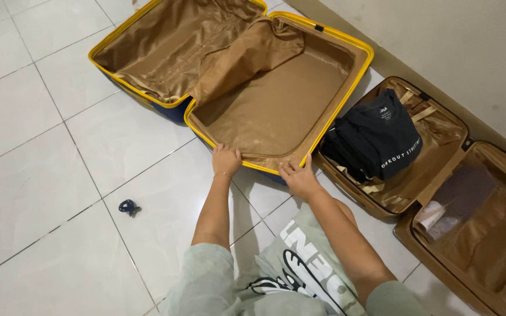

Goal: The person folds several black garments and places them into an open suitcase on the floor. They adjust the suitcase position and continue folding and stacking clothes inside.

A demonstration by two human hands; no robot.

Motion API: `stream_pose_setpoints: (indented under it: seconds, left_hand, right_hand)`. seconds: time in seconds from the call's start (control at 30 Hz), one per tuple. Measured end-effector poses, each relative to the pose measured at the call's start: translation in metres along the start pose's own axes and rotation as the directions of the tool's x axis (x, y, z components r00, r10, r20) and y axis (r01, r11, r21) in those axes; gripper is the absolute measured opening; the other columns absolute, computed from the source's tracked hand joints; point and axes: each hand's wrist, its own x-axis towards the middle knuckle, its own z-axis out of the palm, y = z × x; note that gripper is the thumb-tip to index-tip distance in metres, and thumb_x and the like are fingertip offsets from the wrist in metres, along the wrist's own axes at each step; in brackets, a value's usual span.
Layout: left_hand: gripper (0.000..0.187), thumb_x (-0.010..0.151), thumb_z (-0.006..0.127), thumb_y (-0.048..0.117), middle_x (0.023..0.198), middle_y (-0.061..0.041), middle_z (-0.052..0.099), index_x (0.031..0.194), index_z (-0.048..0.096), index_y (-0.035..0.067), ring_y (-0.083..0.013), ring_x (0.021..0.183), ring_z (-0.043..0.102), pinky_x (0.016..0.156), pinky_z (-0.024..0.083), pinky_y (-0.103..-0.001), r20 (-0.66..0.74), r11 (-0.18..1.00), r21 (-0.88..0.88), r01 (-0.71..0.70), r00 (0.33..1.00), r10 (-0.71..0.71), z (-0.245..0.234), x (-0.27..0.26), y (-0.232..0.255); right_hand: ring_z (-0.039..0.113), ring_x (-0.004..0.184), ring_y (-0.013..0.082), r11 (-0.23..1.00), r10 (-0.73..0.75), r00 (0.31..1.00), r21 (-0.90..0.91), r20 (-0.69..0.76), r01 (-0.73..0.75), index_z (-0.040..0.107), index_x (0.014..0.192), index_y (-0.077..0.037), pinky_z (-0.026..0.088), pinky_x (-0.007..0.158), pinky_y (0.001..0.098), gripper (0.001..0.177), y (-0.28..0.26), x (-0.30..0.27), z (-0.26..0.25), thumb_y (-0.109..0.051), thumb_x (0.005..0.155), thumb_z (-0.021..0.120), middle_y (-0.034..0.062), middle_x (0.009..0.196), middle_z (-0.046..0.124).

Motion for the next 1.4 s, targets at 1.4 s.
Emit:
stream_pose_setpoints:
  seconds: [1.4]
  left_hand:
    - [0.026,0.088,0.070,0.033,0.095,-0.008,0.067,0.100,0.063,0.011,-0.0279,0.098,0.061,0.087,0.046,-0.043,-0.064,0.946,0.028,-0.323,0.944,0.325,0.102,0.189,0.068]
  right_hand:
    - [0.059,0.122,0.0286,0.972,0.235,0.925,0.058,-0.297,-0.228,0.065,0.116,-0.009,0.025,0.117,0.0637,0.033,0.211,0.100,0.030,-0.027,0.088,0.066,0.0067,0.118,0.069]
